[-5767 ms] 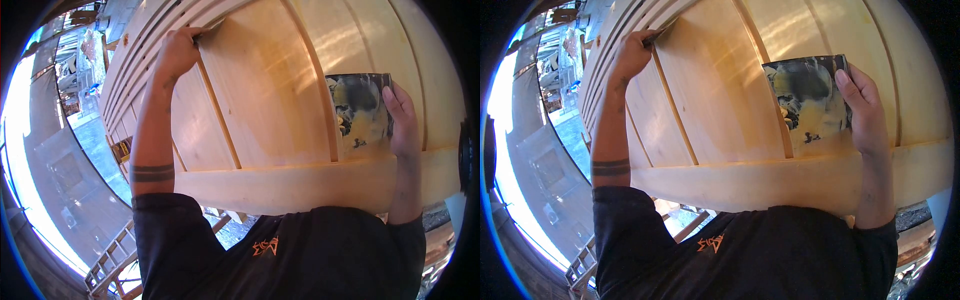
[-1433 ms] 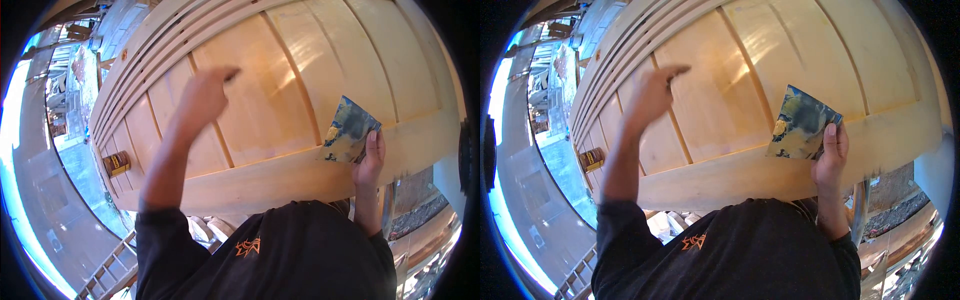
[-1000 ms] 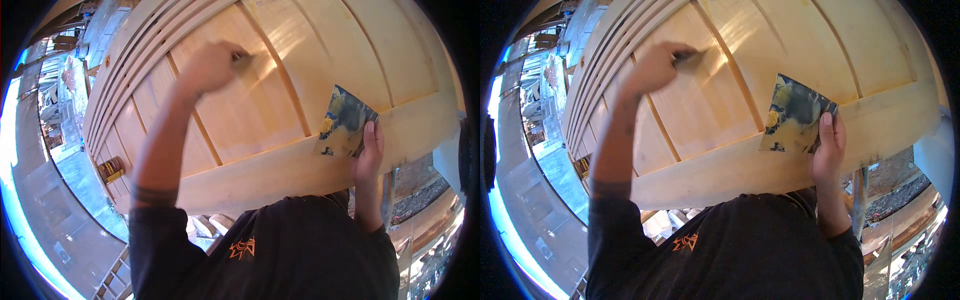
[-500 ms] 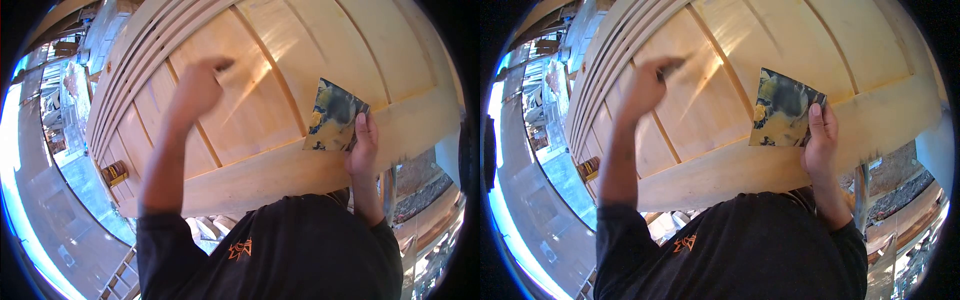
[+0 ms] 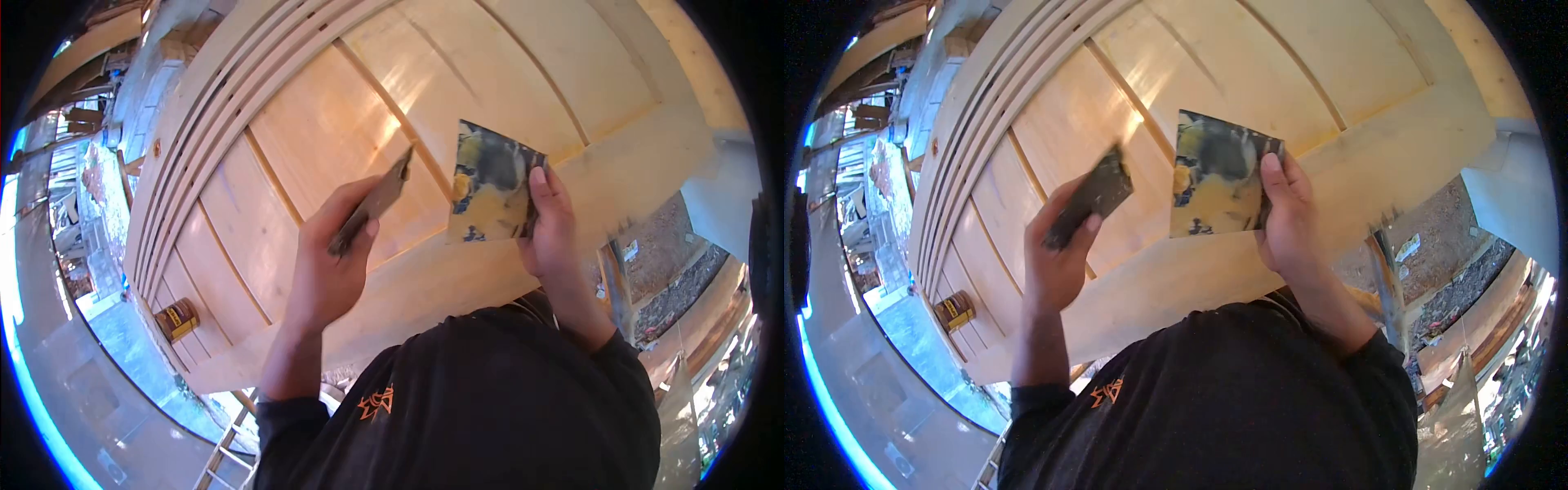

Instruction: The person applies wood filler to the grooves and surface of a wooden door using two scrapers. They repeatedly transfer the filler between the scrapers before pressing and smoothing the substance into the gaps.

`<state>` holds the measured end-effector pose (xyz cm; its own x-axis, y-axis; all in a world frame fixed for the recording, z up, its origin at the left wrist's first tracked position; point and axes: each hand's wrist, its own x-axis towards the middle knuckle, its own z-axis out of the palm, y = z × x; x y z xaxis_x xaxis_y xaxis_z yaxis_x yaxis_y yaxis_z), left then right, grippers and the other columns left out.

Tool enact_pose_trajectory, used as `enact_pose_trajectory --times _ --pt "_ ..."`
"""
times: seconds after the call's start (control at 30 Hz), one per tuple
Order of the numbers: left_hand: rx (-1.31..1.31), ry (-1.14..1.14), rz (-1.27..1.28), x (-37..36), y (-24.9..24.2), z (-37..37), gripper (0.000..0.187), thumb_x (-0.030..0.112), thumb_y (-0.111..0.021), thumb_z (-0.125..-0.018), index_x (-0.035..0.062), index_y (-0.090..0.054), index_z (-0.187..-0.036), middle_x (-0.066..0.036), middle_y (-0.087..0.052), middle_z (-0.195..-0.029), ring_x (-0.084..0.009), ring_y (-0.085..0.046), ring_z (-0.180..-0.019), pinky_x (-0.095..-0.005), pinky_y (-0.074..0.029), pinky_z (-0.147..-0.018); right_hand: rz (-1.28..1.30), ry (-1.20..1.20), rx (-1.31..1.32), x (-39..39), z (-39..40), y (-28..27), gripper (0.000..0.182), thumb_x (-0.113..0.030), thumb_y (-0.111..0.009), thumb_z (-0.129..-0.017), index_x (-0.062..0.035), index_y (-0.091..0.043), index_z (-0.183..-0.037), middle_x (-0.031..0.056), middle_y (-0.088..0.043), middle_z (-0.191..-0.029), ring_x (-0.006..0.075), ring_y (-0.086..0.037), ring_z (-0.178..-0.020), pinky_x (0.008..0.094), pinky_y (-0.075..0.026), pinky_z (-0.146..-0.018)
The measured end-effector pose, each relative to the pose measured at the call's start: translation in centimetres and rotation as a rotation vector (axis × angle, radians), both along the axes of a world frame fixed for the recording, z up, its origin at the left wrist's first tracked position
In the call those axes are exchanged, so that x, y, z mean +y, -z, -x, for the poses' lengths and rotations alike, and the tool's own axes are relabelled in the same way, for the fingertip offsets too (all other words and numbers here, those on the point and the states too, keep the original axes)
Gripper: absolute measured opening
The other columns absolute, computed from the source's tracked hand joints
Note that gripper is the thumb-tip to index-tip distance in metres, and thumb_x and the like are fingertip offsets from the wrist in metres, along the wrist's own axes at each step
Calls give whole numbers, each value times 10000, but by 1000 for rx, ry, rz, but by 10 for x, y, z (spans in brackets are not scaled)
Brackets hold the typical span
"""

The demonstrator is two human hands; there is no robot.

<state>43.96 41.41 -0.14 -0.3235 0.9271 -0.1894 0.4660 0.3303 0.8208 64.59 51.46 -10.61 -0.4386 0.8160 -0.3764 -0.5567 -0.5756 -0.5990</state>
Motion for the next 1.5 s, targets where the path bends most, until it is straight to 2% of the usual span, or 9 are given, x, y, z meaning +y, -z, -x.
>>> enact_pose_trajectory --times 0.07,0.17,0.5,0.63,0.77,0.83,0.93,1.3,1.5 --pt "-31 -75 -278 -26 5 -12 373 -54 -504 -896 12 -530 -1262 -132 -621 -1095 -148 -572 -1041 -293 -460 -867 36 -17 55 -8 10 -9 301 -211 -407 -1024 1 -504 -1213 91 -623 -1128 156 -618 -1023 302 -509 -897" --pt "167 242 -720 -42 31 -25 440 -54 -560 -863 12 -458 -1287 -241 -496 -1228 -361 -546 -1134 -442 -461 -960 54 -72 57 -20 24 -27 316 -218 -382 -1030 0 -488 -1232 97 -615 -1142 164 -617 -1031 304 -508 -902" --pt "463 140 -560 -86 69 8 649 5 -752 -712 30 -476 -1298 -231 -430 -1269 -439 -440 -1235 -492 -441 -1000 -127 -88 89 -60 18 -54 359 -241 -371 -1033 5 -427 -1288 121 -573 -1223 202 -583 -1110 347 -486 -957" --pt "326 334 -863 -99 43 -19 443 -39 -693 -763 13 -587 -1190 -229 -454 -1260 -421 -459 -1220 -512 -418 -1016 -133 -48 39 -74 15 -58 371 -246 -398 -1025 -2 -426 -1304 109 -567 -1244 211 -569 -1136 364 -466 -981" --pt "479 274 -500 -81 72 16 418 -6 -641 -797 40 -588 -1208 -222 -467 -1259 -413 -470 -1201 -470 -416 -1021 -160 26 42 -76 -2 -48 376 -253 -428 -1014 -8 -441 -1299 96 -568 -1247 219 -567 -1139 383 -459 -987" --pt "575 159 -601 -58 71 55 456 -10 -610 -787 54 -575 -1237 -202 -518 -1226 -389 -496 -1175 -451 -426 -1004 -180 83 35 -79 -12 -55 345 -255 -440 -1011 -18 -457 -1260 102 -585 -1200 214 -581 -1105 373 -475 -961" --pt "580 68 -340 -7 46 122 565 -176 -430 -714 50 -596 -1204 -219 -578 -1147 -375 -547 -1087 -425 -462 -916 -197 105 -62 -81 -20 -55 332 -256 -447 -1008 -22 -467 -1242 97 -587 -1189 216 -588 -1092 372 -480 -953" --pt "712 187 276 113 45 228 457 -11 -550 -702 60 -645 -1144 -189 -675 -1028 -330 -638 -986 -390 -499 -839 -102 241 -141 -85 -58 -23 420 -280 -476 -996 -33 -424 -1331 93 -539 -1277 222 -556 -1147 370 -465 -963" --pt "673 292 184 115 72 224 422 -3 -583 -701 58 -650 -1113 -174 -677 -1021 -320 -643 -963 -389 -505 -823 -135 215 -166 -67 -68 -18 404 -279 -461 -1002 -19 -440 -1310 97 -555 -1255 210 -568 -1125 360 -476 -944"
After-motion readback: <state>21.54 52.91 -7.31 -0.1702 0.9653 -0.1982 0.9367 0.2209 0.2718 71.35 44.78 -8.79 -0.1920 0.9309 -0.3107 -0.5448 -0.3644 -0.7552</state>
